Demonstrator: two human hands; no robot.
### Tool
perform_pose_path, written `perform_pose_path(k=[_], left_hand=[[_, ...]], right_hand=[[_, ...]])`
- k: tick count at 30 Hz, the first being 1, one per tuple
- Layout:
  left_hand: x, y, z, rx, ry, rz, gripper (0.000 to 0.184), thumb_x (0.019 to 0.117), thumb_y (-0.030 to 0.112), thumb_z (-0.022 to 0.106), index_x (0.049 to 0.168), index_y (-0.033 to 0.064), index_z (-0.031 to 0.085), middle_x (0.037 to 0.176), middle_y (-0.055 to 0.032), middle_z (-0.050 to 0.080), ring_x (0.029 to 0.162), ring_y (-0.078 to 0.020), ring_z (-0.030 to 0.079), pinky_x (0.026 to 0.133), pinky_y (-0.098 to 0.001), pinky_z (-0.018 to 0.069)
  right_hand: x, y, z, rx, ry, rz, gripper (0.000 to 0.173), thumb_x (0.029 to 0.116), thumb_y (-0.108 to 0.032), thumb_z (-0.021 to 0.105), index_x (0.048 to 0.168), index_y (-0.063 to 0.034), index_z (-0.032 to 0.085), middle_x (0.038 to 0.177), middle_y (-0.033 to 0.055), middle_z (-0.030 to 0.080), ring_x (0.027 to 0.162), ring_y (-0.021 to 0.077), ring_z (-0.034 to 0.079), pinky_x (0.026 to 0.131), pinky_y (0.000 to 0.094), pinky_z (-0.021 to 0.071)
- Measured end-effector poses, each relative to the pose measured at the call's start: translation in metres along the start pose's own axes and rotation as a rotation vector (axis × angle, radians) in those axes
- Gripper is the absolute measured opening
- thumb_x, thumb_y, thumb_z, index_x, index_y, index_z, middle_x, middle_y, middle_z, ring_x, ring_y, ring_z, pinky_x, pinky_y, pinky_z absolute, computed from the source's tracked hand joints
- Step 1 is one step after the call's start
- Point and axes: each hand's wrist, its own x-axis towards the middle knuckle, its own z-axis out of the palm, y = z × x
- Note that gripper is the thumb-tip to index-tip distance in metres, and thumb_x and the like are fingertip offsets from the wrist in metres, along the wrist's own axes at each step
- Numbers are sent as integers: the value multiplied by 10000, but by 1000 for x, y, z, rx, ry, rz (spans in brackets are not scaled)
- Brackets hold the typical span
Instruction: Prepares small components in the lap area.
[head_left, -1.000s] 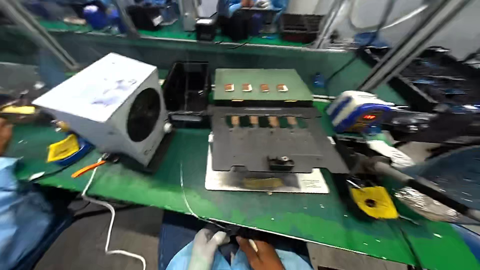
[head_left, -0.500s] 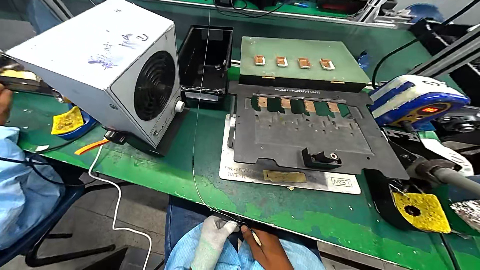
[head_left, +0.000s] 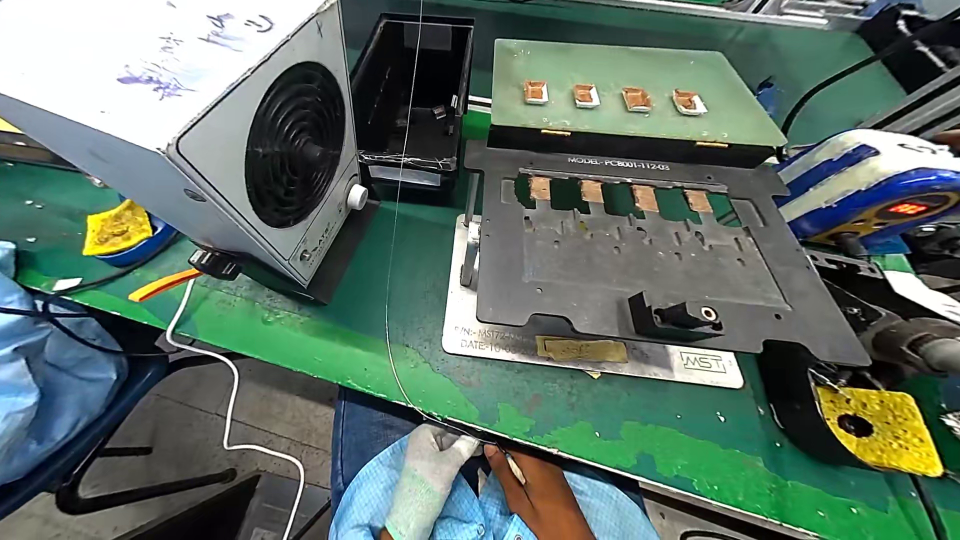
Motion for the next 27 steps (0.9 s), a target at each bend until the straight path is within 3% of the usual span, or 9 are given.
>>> perform_pose_path(k=[27], left_hand=[[6, -11, 1, -57, -89, 31, 166, 862, 136, 792, 955, 5, 749, 831, -86, 782, 798, -193, 773, 813, -364, 651]], right_hand=[[1, 6, 3, 27, 8, 35, 366, 1041, -495, 546, 1106, -219, 777, 1101, -29, 763, 1101, 86, 694, 1010, 424, 558]])
